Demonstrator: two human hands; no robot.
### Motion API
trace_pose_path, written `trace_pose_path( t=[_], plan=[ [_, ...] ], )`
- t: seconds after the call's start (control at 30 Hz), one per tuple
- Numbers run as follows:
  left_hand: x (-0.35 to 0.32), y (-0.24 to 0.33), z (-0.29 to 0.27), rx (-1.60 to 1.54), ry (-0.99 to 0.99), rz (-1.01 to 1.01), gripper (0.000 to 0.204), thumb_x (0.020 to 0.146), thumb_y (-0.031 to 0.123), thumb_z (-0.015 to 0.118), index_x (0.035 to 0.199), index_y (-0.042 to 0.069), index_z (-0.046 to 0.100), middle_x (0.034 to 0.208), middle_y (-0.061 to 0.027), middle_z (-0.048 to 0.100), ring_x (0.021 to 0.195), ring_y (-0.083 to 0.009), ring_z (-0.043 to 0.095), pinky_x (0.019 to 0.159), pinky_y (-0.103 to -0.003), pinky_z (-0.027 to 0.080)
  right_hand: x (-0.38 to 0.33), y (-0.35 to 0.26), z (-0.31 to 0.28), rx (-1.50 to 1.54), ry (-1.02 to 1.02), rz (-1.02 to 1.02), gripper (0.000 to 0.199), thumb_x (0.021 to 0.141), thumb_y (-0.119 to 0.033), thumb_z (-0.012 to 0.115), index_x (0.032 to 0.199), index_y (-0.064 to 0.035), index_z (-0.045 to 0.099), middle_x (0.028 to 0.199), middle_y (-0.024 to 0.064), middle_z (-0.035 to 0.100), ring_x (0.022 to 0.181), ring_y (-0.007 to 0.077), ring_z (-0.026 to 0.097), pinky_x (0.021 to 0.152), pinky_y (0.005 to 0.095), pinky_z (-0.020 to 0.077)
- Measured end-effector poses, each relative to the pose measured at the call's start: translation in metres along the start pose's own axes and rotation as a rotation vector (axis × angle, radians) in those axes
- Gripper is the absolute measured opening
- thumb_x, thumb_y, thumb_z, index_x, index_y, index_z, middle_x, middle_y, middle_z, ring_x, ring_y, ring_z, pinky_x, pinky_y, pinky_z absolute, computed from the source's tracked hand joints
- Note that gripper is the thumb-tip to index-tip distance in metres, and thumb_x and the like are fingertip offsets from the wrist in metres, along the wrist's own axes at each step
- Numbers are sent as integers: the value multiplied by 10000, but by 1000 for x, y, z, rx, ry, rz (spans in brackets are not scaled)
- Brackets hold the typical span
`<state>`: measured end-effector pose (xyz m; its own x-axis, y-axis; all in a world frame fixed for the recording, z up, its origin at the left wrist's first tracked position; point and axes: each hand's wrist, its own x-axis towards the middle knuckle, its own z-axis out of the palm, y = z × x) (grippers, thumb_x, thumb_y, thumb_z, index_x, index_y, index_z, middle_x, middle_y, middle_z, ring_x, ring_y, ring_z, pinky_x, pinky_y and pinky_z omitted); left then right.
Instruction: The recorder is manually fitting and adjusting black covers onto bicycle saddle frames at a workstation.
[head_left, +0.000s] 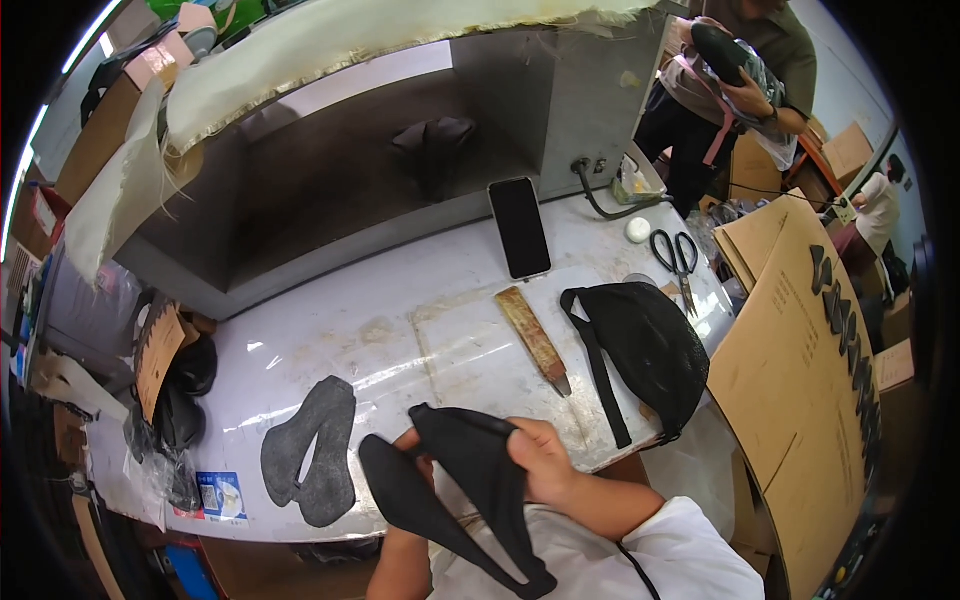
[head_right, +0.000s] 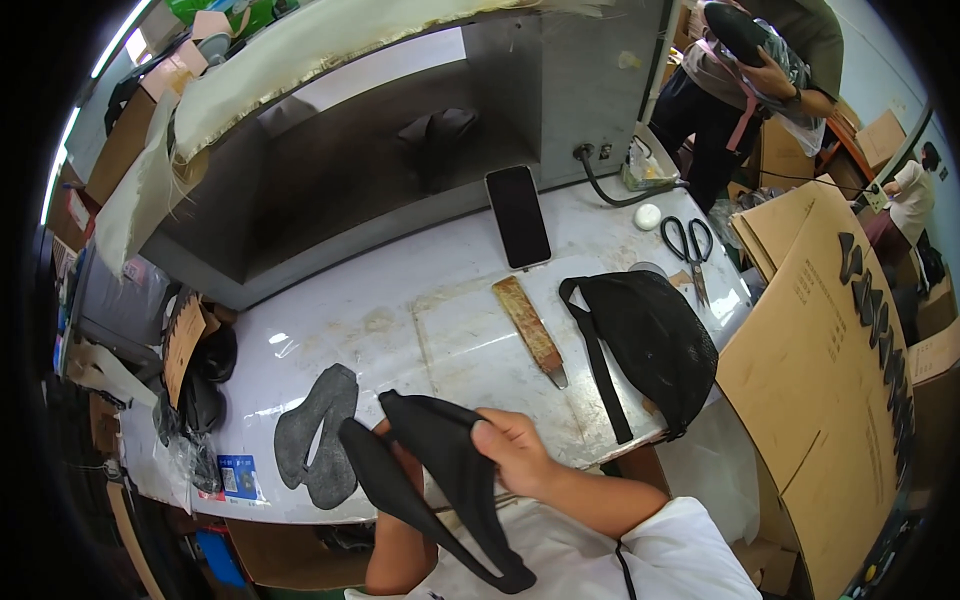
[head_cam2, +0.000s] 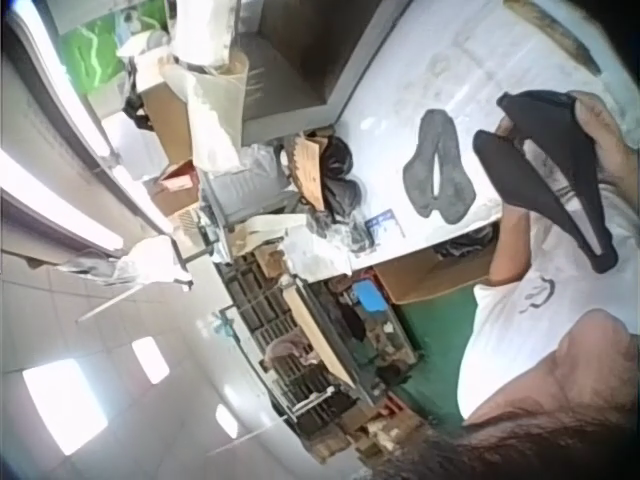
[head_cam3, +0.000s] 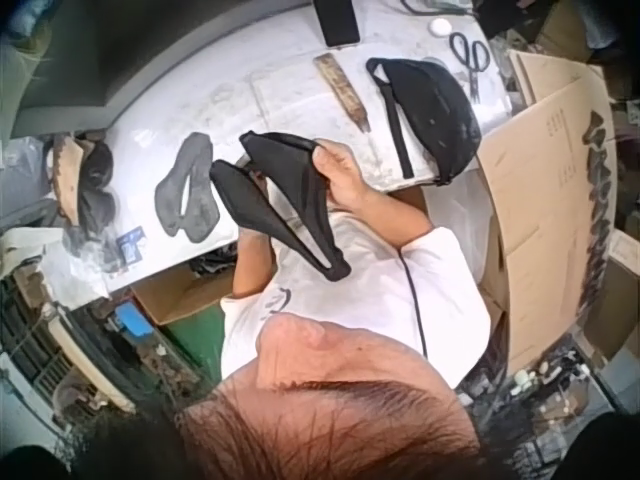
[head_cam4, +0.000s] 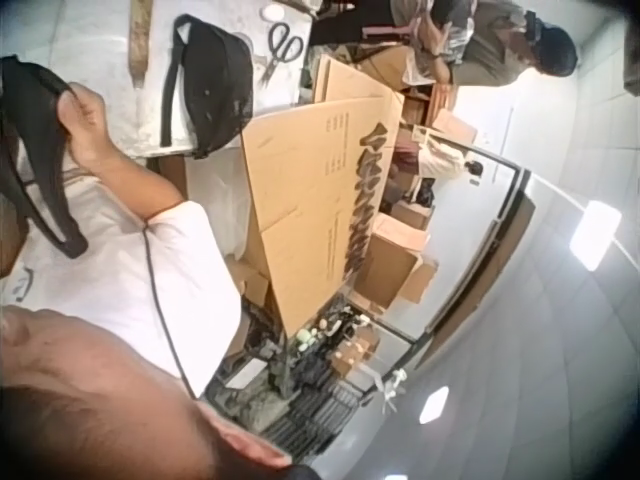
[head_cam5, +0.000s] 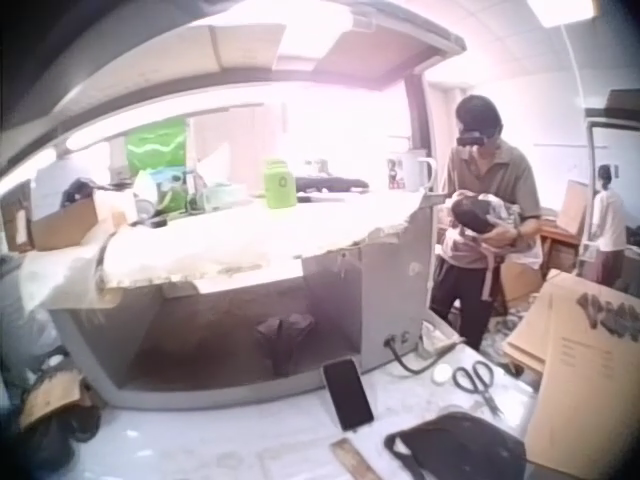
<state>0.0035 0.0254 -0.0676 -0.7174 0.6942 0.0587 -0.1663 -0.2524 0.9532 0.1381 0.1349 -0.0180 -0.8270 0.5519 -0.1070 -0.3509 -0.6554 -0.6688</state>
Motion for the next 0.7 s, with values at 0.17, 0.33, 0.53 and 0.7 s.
trace_pose_path(
  t=[0.17,0.33,0.53,0.7],
  plan=[
    [3,46,-25,-316,-38,-105,446,976,368,480,1045,-54,603,962,-123,661,796,-192,630,700,-303,502,-5,-26,-27,-344,-227,-18,330,1007,-285,549,866,9,602,736,-27,549,669,45,470,569,230,382],
    [3,85,-22,492,-100,99,177,870,132,686,846,-44,683,765,-87,664,657,-139,590,594,-249,428,4,-39,-34,-832,-360,-129,279,958,-222,597,825,24,593,651,65,556,565,116,496,527,262,400],
    [3,94,-9,720,34,221,101,865,48,659,810,-23,705,632,-105,621,545,-160,567,531,-275,416,-11,-31,-13,-1138,59,-606,296,850,-46,657,1121,18,558,1021,156,632,893,262,627,807,352,500],
    [-4,90,13,648,-78,364,67,826,60,713,792,3,704,612,-88,605,523,-223,577,509,-325,456,-25,-26,34,-1172,-380,-84,662,925,-159,630,1434,70,274,1323,306,502,1205,393,551,998,395,447]
  ],
)
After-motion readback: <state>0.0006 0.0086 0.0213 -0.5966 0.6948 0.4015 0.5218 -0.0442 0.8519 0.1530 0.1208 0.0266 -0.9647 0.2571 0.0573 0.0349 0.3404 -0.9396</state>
